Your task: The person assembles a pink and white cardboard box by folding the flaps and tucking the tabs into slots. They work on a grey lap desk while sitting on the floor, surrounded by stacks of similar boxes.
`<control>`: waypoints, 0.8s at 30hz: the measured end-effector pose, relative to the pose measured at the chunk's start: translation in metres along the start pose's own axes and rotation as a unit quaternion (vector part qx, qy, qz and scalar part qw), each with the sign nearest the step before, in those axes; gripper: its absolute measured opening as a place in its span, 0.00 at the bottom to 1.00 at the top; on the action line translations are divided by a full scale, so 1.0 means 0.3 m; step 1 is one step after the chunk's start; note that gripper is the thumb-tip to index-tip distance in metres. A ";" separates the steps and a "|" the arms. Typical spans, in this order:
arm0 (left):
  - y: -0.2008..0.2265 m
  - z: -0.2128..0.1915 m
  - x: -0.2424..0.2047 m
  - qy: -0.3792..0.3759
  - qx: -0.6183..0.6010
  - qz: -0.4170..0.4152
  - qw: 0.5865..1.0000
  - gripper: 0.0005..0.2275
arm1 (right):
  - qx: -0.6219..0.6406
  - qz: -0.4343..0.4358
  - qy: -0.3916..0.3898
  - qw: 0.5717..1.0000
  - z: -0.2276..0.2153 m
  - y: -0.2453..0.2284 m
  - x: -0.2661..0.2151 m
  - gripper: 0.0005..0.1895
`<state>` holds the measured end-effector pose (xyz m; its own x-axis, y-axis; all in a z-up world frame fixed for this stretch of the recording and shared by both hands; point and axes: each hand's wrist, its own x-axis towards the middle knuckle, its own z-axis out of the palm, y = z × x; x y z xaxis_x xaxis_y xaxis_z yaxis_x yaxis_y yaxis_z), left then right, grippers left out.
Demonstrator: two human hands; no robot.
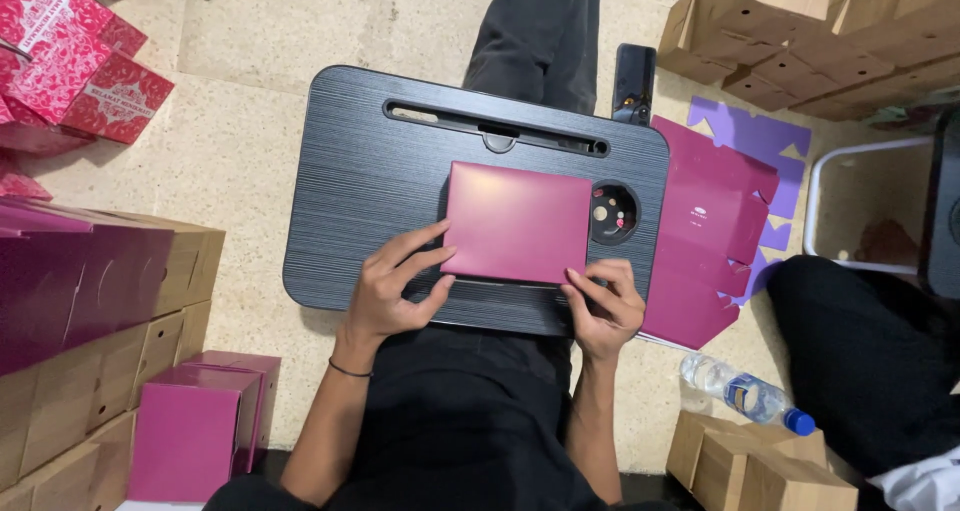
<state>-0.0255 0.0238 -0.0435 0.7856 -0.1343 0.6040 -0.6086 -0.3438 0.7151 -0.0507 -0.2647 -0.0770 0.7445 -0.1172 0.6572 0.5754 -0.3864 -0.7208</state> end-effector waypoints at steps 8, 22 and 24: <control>0.006 -0.004 0.014 0.010 -0.003 0.063 0.998 0.09 | 0.005 0.017 0.010 1.000 -0.001 -0.002 -0.017 0.08; -0.015 0.031 -0.010 0.037 0.009 0.035 0.999 0.09 | 0.025 0.046 0.002 0.999 -0.006 0.018 -0.028 0.08; -0.016 0.040 -0.016 0.047 0.024 0.019 0.998 0.10 | 0.035 0.050 0.010 0.998 -0.003 0.018 -0.025 0.07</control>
<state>-0.0249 0.0149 -0.0541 0.7463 -0.0618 0.6628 -0.6305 -0.3851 0.6740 -0.0534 -0.2668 -0.0856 0.7932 -0.1711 0.5845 0.5209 -0.3065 -0.7967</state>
